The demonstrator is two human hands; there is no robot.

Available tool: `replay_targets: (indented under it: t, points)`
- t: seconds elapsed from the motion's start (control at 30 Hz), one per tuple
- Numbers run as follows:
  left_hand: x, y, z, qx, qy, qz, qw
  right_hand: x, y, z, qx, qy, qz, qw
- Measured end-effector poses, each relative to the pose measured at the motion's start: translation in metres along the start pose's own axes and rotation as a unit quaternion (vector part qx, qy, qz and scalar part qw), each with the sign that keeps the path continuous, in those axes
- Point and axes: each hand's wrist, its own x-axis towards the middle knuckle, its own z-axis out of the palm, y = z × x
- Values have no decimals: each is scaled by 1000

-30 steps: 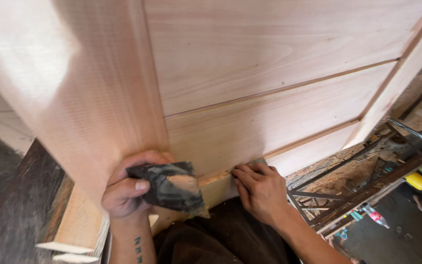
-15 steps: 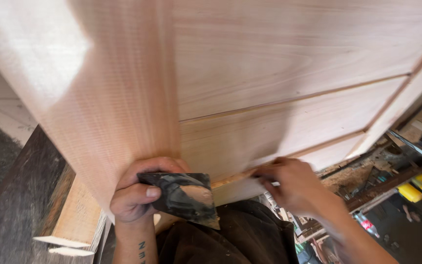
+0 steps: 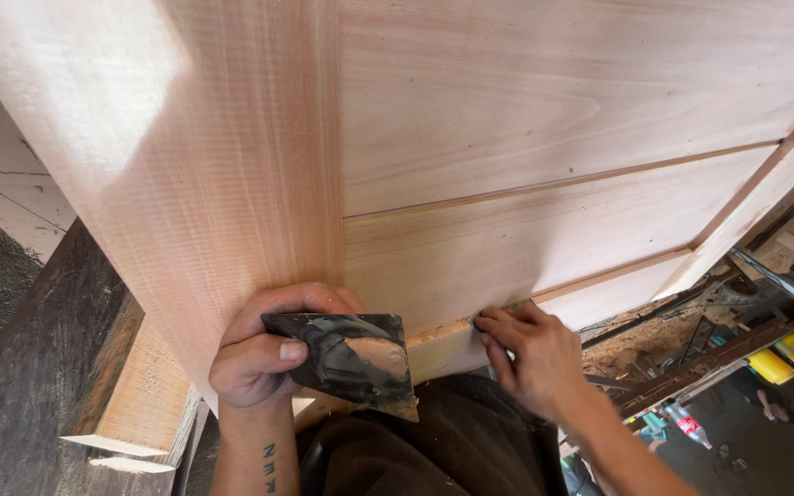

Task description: The person sands the edges of a wooden door, then mixes wood filler with varnish using a putty knife and a wooden stick. They apply the filler to gaps in the door using the putty knife.

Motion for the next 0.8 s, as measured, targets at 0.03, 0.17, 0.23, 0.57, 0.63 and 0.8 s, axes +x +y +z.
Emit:
replay_targets:
  t: [0.03,0.17,0.23,0.57,0.63,0.8]
  points:
    - [0,0,0,4,7,-6,1000,5,0,-5,-17,-46,-4,999]
    - [1,0,-1,-2,-42,7,999,28,-3,-24,-53,-103,-90,989]
    - [2,1,-2,-11,-25,-4,1000,33,-10,-35,-37,-154,-86,984]
    - [3,2,1,-29,-36,-15,999,10,-43,-3,-36,185,-76,979]
    - [4,0,0,-32,-29,-14,999,-1,-50,17,-41,228,-91,968]
    - [5,-2,-4,-36,-34,-13,999,-5,-58,18,-15,161,-61,985]
